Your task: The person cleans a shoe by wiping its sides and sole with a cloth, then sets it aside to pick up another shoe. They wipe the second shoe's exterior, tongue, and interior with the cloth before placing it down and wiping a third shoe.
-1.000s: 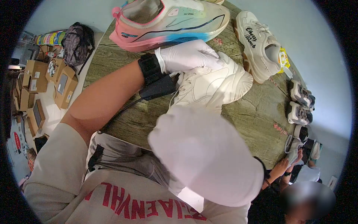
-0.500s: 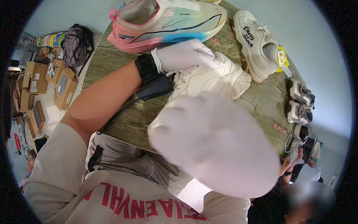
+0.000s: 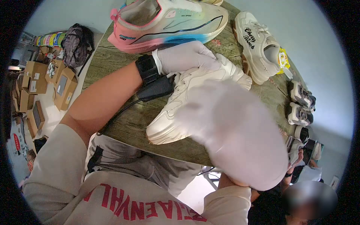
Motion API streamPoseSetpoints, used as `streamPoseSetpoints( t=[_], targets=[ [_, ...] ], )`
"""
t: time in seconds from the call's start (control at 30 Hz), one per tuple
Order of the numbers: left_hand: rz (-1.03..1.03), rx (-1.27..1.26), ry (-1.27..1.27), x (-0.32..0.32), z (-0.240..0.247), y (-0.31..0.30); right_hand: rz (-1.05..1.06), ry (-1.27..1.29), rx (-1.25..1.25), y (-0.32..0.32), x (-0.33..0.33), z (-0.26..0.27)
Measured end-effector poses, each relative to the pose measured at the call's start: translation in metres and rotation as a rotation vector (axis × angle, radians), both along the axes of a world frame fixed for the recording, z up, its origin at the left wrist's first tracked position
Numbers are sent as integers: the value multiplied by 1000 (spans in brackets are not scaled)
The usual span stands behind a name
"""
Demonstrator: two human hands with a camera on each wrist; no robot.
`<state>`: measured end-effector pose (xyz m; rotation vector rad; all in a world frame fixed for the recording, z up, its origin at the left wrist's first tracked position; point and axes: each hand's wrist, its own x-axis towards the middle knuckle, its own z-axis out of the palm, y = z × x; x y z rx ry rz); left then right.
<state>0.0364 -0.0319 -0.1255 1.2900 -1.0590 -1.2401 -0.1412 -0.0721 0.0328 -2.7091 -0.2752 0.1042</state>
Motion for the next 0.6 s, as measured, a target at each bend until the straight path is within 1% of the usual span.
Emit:
streamPoseSetpoints(
  t=[0.03, 0.1, 0.17, 0.23, 0.27, 0.33, 0.37, 0.43, 0.47, 0.5, 0.53, 0.57, 0.6],
  targets=[
    [-1, 1, 0, 1, -3, -1, 114, 7, 0, 9, 1, 0],
    [-8, -130, -29, 1, -5, -4, 92, 35, -36, 19, -2, -4],
    [-15, -116, -18, 1, -4, -2, 73, 62, -73, 19, -6, -5],
    [-16, -104, -10, 2, -5, -3, -56, 44, -177, 10, -11, 0],
    [-8, -73, 1, 1, -9, -5, -55, 42, -177, 7, -14, -1],
    [-5, -42, 13, 0, -6, -6, -198, -81, -329, 3, -19, -5],
    [-21, -13, 7, 2, -5, -4, -202, -82, -330, 2, -19, -2],
    [-36, 17, 1, 2, -6, -4, -110, -12, -239, 5, -13, 8],
    [-10, -46, -19, 2, -10, -6, -108, -14, -239, 8, -11, 8],
    [16, -107, -38, 2, -11, -7, 12, 28, -155, 14, -8, 8],
    [17, -106, -38, 3, -12, -7, 131, 70, -69, 20, -6, 7],
    [-2, -143, -27, 3, -14, -8, 99, -60, -169, 29, -9, -1],
    [-23, -181, -17, 3, -12, -7, 98, -59, -168, 28, -9, -6]
  ],
)
